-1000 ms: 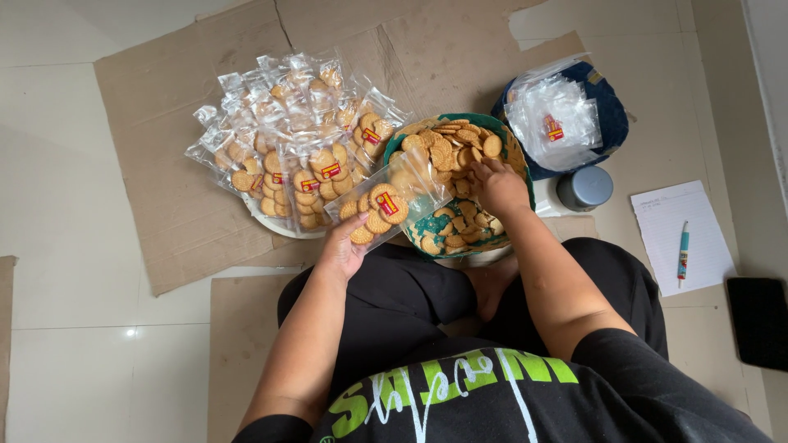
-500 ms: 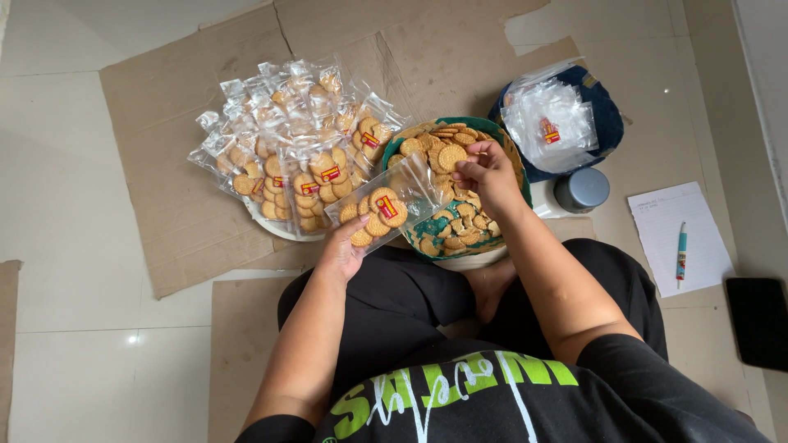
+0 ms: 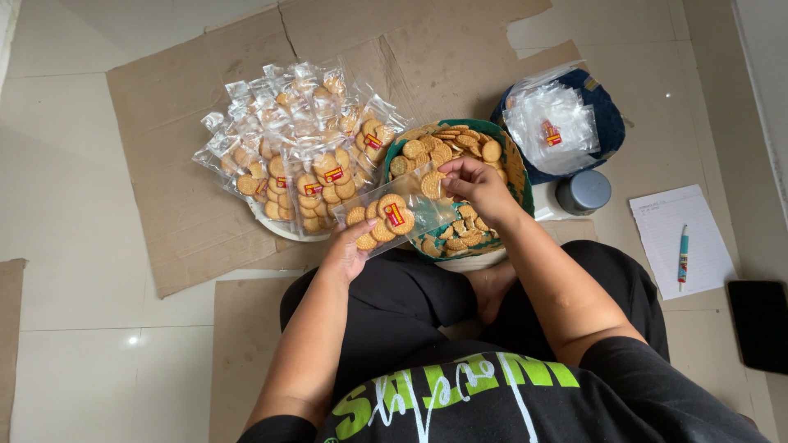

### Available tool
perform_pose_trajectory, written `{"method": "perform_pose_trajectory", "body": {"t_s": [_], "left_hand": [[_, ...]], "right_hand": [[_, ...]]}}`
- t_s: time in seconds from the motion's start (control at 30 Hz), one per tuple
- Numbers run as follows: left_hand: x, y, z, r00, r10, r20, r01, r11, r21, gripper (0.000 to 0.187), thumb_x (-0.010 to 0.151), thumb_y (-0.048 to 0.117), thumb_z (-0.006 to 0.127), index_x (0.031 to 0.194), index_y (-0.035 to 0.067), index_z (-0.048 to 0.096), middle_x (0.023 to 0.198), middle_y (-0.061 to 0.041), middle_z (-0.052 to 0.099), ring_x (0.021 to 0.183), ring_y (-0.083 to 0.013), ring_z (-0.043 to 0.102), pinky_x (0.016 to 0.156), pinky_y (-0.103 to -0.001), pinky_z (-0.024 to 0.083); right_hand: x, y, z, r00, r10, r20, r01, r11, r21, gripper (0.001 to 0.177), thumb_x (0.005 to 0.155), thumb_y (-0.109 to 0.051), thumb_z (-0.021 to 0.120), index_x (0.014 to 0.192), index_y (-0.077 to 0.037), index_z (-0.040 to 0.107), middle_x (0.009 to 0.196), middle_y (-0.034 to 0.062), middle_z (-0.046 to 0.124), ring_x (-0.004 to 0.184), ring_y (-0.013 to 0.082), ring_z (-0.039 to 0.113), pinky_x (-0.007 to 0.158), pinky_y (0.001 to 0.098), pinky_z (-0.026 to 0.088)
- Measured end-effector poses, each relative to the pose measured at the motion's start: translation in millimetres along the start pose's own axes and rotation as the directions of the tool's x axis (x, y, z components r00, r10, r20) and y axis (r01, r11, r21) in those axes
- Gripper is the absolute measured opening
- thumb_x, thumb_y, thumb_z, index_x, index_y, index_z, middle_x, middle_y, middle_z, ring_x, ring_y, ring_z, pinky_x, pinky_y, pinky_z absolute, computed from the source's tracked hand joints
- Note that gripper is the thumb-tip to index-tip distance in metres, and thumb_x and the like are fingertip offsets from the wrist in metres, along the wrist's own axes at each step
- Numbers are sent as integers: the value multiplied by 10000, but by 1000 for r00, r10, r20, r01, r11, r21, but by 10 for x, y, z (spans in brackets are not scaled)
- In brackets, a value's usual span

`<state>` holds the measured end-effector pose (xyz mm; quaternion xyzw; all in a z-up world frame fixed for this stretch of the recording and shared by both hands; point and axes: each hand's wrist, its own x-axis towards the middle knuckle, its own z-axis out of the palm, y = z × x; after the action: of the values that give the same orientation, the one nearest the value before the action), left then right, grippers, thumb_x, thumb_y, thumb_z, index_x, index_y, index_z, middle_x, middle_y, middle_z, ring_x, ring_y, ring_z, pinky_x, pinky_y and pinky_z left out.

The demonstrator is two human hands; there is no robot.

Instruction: Manually packing small round cookies into individual plastic bags from a large bowl while sitting on the floor.

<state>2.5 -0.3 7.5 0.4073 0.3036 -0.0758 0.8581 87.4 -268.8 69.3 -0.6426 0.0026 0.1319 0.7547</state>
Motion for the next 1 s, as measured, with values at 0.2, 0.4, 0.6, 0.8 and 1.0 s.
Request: {"method": "perform_pose_trajectory", "body": {"t_s": [0.2,0.4,0.6,0.8,1.0], "left_hand": [[11,-15,-19,1000,11,8,-11,1000,-2,371,692,74,885,1023,83,717,924,-112,753,798,-309,760,614,-406,653],[42,-94,-49,1000,24,15,-25,999,25,403,683,51,893,1051,62,729,945,-129,759,809,-318,764,635,-424,657],[-5,-40,-1,999,31,20,-32,999,35,403,679,37,887,1050,53,730,943,-136,759,811,-319,767,641,-435,659],[-11,-32,-9,999,35,29,-36,999,28,402,692,36,874,1067,52,732,963,-132,762,823,-317,767,648,-425,657],[-27,-26,-4,999,17,50,-20,999,46,394,696,49,876,1063,48,733,952,-138,762,807,-313,769,635,-425,662]], "right_hand": [[-30,-62,35,998,-55,37,62,972,-226,252,850,-14,789,1086,-41,704,853,41,684,803,102,674,718,215,556],[-6,-15,-92,997,20,72,21,851,-525,242,832,-107,785,1057,-137,700,848,8,745,878,122,713,826,272,525],[-56,-58,-10,994,83,72,-35,861,-508,168,784,-83,739,944,-133,748,712,-11,678,681,96,597,655,227,417],[-271,-518,106,973,124,193,-12,866,-499,187,844,-11,635,912,-63,801,682,75,622,683,156,500,665,269,383],[-181,-434,-57,933,225,281,-99,911,-399,242,852,-53,665,1051,-43,803,793,89,697,742,136,597,630,260,446]]}}
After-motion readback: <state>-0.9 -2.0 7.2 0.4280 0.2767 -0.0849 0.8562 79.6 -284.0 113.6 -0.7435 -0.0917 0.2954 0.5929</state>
